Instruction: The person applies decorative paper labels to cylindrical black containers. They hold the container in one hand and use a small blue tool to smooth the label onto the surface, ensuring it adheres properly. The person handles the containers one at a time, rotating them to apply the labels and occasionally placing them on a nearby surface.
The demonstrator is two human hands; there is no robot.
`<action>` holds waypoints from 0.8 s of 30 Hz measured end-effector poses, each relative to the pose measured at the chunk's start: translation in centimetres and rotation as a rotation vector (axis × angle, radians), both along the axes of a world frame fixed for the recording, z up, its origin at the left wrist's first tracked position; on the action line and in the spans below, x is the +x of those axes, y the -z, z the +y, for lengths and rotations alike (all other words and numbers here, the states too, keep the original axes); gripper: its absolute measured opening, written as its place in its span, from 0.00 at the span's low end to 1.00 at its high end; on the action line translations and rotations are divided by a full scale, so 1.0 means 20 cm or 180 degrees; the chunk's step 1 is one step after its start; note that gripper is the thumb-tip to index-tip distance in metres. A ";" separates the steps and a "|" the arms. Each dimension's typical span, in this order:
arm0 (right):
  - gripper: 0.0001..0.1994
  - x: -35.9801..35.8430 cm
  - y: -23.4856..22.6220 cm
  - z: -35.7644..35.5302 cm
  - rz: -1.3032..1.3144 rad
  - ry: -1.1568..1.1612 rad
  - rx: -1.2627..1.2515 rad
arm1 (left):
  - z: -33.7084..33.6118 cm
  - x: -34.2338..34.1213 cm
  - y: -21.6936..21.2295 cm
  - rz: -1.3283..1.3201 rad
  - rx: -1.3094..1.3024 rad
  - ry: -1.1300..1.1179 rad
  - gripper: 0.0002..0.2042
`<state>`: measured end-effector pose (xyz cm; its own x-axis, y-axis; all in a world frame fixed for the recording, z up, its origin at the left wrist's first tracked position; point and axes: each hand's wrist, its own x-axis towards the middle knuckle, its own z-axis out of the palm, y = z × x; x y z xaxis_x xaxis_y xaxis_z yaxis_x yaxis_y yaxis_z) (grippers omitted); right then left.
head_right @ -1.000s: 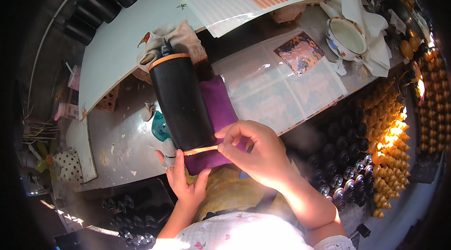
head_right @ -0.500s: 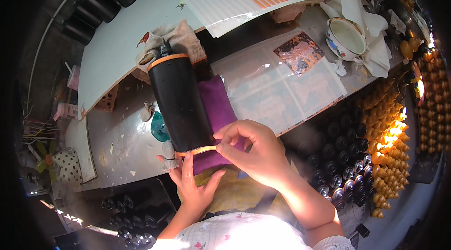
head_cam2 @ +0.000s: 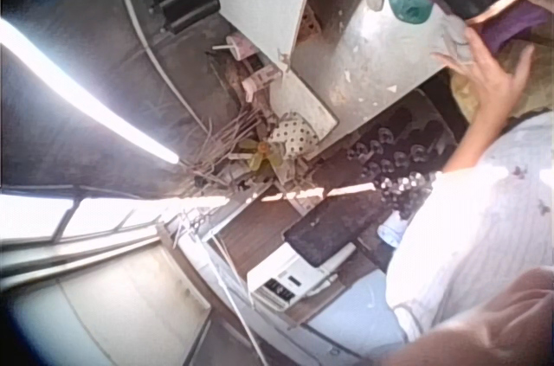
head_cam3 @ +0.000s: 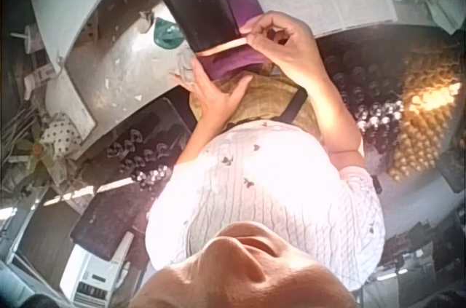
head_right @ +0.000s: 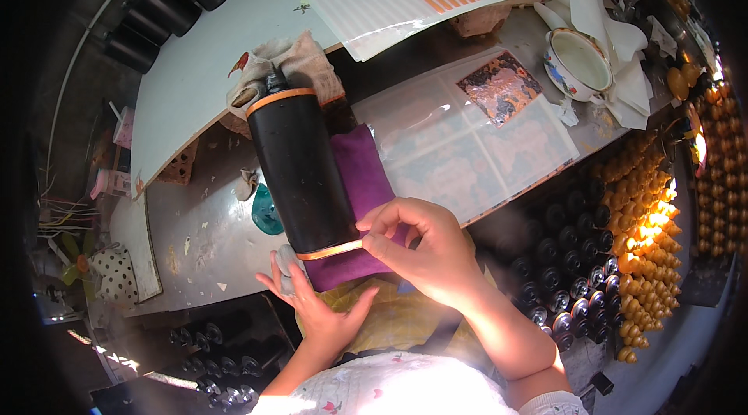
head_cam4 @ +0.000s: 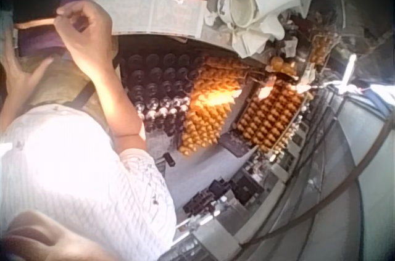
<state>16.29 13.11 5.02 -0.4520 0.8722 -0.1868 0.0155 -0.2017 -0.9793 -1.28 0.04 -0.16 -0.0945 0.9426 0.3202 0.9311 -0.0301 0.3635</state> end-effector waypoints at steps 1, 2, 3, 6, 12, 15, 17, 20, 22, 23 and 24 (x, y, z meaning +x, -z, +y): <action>0.05 0.00 0.00 0.00 -0.0001 -0.0007 0.0009 | 0.00 0.01 0.02 0.0217 0.0185 -0.0001 0.57; 0.05 0.00 -0.01 0.00 -0.0003 -0.0014 0.0017 | 0.01 0.02 0.04 0.0434 0.0370 -0.0001 0.54; 0.05 0.00 0.00 0.00 0.0019 -0.0014 0.0024 | 0.01 0.03 0.03 0.0600 0.0417 0.0066 0.54; 0.04 0.00 0.01 -0.01 0.0119 -0.0001 0.0009 | 0.04 0.07 0.00 0.0938 0.0522 0.0263 0.54; 0.06 0.00 0.04 -0.01 0.0300 0.0061 0.0168 | 0.08 0.11 -0.04 0.0808 0.0588 0.0737 0.52; 0.06 0.01 0.01 -0.01 0.0213 -0.0025 0.0053 | 0.12 0.07 -0.09 0.0687 0.0943 0.0408 0.53; 0.06 0.01 0.01 -0.01 0.0122 -0.0057 0.0148 | 0.16 -0.01 -0.11 0.0823 0.0912 0.0074 0.52; 0.07 0.00 0.00 -0.01 0.0022 -0.0049 0.0224 | 0.27 -0.05 -0.21 0.1087 0.0377 -0.0206 0.50; 0.07 0.00 0.00 -0.02 0.0011 0.0000 0.0225 | 0.32 -0.06 -0.26 0.1242 0.0437 -0.0175 0.48; 0.06 -0.01 0.00 -0.02 0.0006 0.0038 0.0254 | 0.34 -0.09 -0.25 0.1266 0.0562 -0.0135 0.48; 0.06 -0.03 0.01 -0.03 -0.0003 0.0076 0.0269 | 0.35 -0.10 -0.25 0.1286 0.0675 -0.0094 0.48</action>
<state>15.79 12.61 4.83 -0.4308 0.8954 -0.1124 0.0126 -0.1185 -0.9929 -3.28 6.96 4.83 0.0519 0.8511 0.5225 0.9985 -0.0360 -0.0405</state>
